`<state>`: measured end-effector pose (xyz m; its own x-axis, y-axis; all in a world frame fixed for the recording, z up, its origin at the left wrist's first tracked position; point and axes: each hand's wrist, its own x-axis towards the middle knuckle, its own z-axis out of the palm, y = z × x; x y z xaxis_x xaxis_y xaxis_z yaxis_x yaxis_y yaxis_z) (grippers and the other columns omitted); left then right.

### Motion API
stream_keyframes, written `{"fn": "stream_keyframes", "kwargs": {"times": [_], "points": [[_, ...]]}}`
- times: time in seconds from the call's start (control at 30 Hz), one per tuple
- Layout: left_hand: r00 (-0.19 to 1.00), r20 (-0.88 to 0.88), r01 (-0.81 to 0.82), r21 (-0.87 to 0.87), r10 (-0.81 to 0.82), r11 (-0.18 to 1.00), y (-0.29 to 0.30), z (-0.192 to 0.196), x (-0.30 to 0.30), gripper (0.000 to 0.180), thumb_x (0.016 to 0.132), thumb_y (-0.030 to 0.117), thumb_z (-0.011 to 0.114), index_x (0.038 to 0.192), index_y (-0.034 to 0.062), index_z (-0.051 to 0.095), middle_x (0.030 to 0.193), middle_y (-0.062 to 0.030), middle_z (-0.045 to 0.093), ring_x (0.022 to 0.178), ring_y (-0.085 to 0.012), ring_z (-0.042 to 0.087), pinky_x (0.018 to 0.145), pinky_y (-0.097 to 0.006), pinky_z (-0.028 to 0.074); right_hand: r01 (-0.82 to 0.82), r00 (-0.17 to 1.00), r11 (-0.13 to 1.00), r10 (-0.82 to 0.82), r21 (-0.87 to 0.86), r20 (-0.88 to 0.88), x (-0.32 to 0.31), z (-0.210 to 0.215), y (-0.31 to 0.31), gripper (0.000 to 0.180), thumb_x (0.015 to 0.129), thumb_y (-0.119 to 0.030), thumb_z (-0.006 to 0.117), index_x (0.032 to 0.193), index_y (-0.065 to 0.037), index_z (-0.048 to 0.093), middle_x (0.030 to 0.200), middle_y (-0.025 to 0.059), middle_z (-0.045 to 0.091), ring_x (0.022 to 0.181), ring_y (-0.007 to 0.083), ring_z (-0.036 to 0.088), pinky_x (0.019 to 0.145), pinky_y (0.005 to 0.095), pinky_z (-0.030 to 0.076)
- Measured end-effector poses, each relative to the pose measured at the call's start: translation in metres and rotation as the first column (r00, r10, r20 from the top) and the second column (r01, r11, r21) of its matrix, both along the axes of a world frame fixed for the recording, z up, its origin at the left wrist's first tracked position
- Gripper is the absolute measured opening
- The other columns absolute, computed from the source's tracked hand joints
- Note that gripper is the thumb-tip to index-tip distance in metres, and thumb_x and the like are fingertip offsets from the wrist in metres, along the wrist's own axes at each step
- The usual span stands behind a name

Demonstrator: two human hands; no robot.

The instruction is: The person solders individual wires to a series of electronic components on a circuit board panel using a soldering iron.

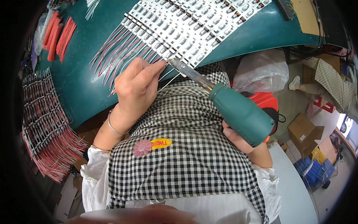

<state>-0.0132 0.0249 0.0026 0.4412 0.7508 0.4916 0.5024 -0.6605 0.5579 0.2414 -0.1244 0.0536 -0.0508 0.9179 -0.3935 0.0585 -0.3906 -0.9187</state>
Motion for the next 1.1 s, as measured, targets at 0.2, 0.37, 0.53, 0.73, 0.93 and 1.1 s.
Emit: {"fn": "stream_keyframes", "kwargs": {"times": [0.2,0.37,0.53,0.73,0.93,1.1], "points": [[1.000,-0.028,-0.011,-0.034,0.010,0.999,-0.002,0.002,0.004,0.022,0.066,-0.009,0.065,0.086,0.0005,0.067,0.067,-0.0062,0.045,0.055,-0.0209,0.053,0.048,-0.034,0.043,-0.229,0.947,0.947,0.164,0.224,0.277,0.008,-0.015,-0.005,0.026,0.073,0.001,0.065,0.098,0.000,0.060,0.091,0.0054,0.058,0.087,0.0184,0.054,0.081,0.0328,0.043],[0.998,-0.062,-0.002,-0.031,0.000,1.000,-0.002,0.005,0.004,0.019,0.068,-0.006,0.067,0.086,0.0000,0.067,0.069,-0.0068,0.045,0.057,-0.0214,0.053,0.050,-0.034,0.044,-0.275,0.907,0.933,0.172,0.231,0.384,0.005,-0.012,0.002,0.013,0.068,0.003,0.062,0.080,-0.002,0.062,0.084,0.0058,0.058,0.080,0.0186,0.054,0.075,0.0315,0.044],[0.996,-0.084,0.002,-0.046,-0.006,0.999,-0.001,0.006,0.004,0.019,0.068,-0.006,0.066,0.086,0.0000,0.067,0.070,-0.0071,0.046,0.059,-0.0219,0.054,0.051,-0.034,0.045,-0.332,0.862,0.888,0.149,0.319,0.484,0.007,-0.014,-0.005,0.020,0.068,0.001,0.063,0.088,0.000,0.063,0.073,0.0066,0.057,0.068,0.0186,0.053,0.066,0.0303,0.044],[0.994,-0.108,0.004,-0.030,-0.007,1.000,-0.003,0.009,0.004,0.020,0.067,-0.006,0.065,0.086,0.0004,0.067,0.071,-0.0073,0.048,0.060,-0.0224,0.055,0.051,-0.034,0.045,0.091,0.993,0.994,-0.095,0.059,0.069,-0.006,0.009,-0.002,0.052,0.071,-0.007,0.067,0.119,0.007,0.052,0.066,0.0098,0.055,0.059,0.0156,0.051,0.058,0.0261,0.041],[0.987,-0.162,-0.010,-0.025,0.006,1.000,-0.002,0.007,0.005,0.019,0.067,-0.006,0.064,0.084,0.0016,0.067,0.073,-0.0074,0.051,0.061,-0.0226,0.057,0.052,-0.033,0.046,0.166,0.985,0.985,-0.168,0.043,0.039,-0.001,0.004,-0.007,0.055,0.071,-0.013,0.070,0.118,0.008,0.053,0.066,0.0097,0.055,0.056,0.0158,0.050,0.054,0.0256,0.040],[0.997,-0.030,-0.056,0.261,0.066,0.964,0.004,0.006,0.005,0.017,0.066,-0.005,0.066,0.082,0.0023,0.066,0.073,-0.0054,0.056,0.064,-0.0188,0.058,0.052,-0.030,0.046,0.175,0.975,0.984,-0.172,0.010,-0.140,0.009,0.004,-0.013,0.037,0.068,0.009,0.066,0.104,0.003,0.059,0.081,0.0075,0.062,0.075,0.0178,0.057,0.069,0.0300,0.047]]}}
